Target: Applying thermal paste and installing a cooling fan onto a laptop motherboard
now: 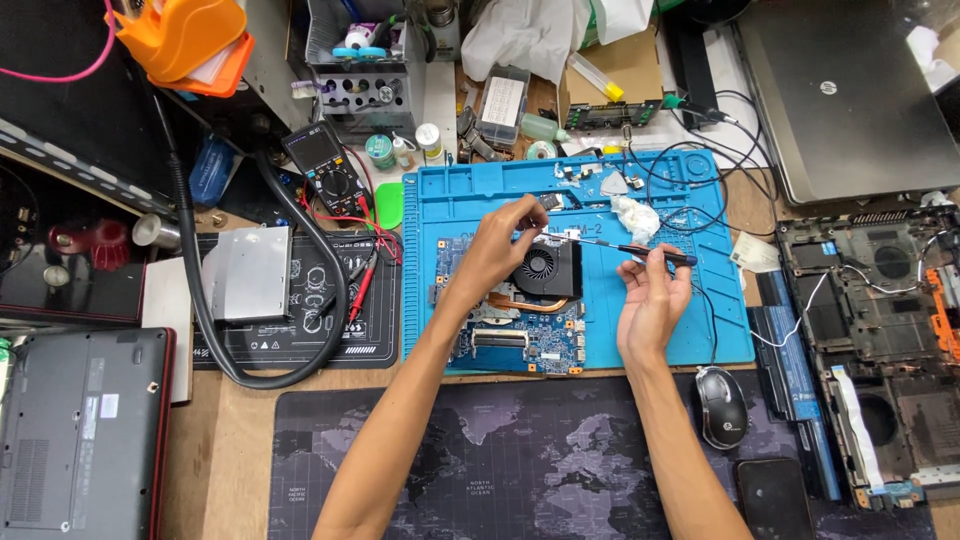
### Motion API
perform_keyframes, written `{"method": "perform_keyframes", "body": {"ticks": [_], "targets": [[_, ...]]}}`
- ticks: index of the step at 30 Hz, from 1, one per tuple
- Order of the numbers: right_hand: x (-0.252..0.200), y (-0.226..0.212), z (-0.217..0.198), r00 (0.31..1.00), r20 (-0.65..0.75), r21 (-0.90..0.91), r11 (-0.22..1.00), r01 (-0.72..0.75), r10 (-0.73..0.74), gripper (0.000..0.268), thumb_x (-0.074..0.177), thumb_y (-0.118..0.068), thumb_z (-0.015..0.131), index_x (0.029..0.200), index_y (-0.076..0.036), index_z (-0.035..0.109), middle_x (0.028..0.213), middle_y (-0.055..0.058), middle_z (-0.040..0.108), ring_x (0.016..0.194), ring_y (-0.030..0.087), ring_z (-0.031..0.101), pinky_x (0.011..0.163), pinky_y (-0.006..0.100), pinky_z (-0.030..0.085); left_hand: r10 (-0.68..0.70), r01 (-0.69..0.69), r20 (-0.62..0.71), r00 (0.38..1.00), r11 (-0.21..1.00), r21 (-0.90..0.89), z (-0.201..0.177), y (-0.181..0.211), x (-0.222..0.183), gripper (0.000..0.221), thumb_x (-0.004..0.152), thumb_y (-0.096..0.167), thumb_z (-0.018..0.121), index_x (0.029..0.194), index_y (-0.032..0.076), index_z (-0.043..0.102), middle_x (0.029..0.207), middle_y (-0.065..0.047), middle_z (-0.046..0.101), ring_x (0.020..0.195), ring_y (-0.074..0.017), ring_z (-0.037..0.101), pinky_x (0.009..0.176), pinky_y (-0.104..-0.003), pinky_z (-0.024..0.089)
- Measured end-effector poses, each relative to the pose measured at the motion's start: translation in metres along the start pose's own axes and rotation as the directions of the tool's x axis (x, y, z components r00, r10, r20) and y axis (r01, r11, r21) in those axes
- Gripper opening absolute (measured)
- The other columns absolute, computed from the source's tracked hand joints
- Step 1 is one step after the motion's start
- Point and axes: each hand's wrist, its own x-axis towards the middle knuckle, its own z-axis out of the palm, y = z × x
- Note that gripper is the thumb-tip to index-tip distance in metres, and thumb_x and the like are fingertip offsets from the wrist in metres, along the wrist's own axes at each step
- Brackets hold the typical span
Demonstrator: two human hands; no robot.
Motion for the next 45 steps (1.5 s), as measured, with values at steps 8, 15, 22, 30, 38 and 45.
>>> {"method": "perform_keyframes", "body": {"ticks": [8,15,22,30,38,45], "targets": [[-0.001,0.0,0.0,1.0,-0.01,0.009,1.0,0.026,-0.026,0.029,0.106,-0.028,0.062,0.124,-0.012,0.045,0.115,0.016,0.069,0.08,0.012,0.071,0.081,0.026,0.064,0.039,-0.038,0.006,0.999,0.998,-0.042,-0.001,0.002,-0.004,0.02,0.089,-0.012,0.064,0.102,0.004,0.066,0.089,-0.015,0.072,0.086,-0.0289,0.071,0.081,-0.042,0.057],[-0.005,-0.009,0.007,1.0,0.0,0.019,1.0,0.011,-0.011,0.03,0.106,-0.027,0.062,0.123,-0.011,0.044,0.114,0.016,0.069,0.08,0.012,0.071,0.08,0.025,0.064,0.05,-0.049,0.012,0.999,0.997,-0.055,0.0,0.001,0.0,0.021,0.091,-0.013,0.062,0.104,0.003,0.067,0.09,-0.017,0.072,0.088,-0.0296,0.072,0.083,-0.042,0.058],[-0.001,-0.004,0.004,1.0,-0.024,0.01,1.0,-0.005,0.005,0.032,0.104,-0.032,0.067,0.118,-0.011,0.046,0.103,0.012,0.071,0.081,0.011,0.071,0.081,0.024,0.064,0.073,-0.073,-0.002,0.997,0.996,-0.056,0.001,-0.004,-0.001,0.018,0.091,-0.011,0.064,0.101,0.003,0.068,0.085,-0.015,0.071,0.084,-0.0289,0.072,0.079,-0.04,0.058],[-0.005,-0.016,0.01,0.999,0.046,0.059,0.998,0.002,-0.005,0.026,0.101,-0.021,0.069,0.12,-0.012,0.053,0.111,0.008,0.071,0.096,0.015,0.076,0.092,0.028,0.064,0.04,-0.042,-0.021,0.999,0.994,-0.1,-0.008,-0.008,-0.017,0.018,0.092,0.0,0.07,0.107,0.01,0.07,0.089,-0.01,0.074,0.087,-0.0228,0.072,0.083,-0.038,0.057],[-0.01,-0.02,0.011,0.997,0.063,0.094,0.995,0.042,-0.048,0.053,0.107,-0.011,0.065,0.144,-0.027,0.03,0.119,0.016,0.067,0.103,0.027,0.078,0.1,0.039,0.067,-0.104,0.093,-0.108,0.989,0.991,-0.097,-0.048,0.033,-0.068,0.059,0.095,0.03,0.071,0.142,0.002,0.05,0.137,-0.025,0.058,0.135,-0.0402,0.048,0.118,-0.054,0.032],[-0.029,-0.05,0.046,0.876,0.302,-0.094,0.903,0.42,-0.376,0.054,0.112,-0.002,0.059,0.144,-0.026,0.024,0.115,0.024,0.061,0.099,0.032,0.073,0.098,0.049,0.064,-0.143,0.163,-0.165,0.976,0.98,0.118,-0.06,-0.012,-0.126,0.05,0.093,0.041,0.071,0.133,0.011,0.061,0.138,-0.02,0.058,0.142,-0.0407,0.037,0.121,-0.061,0.018]]}}
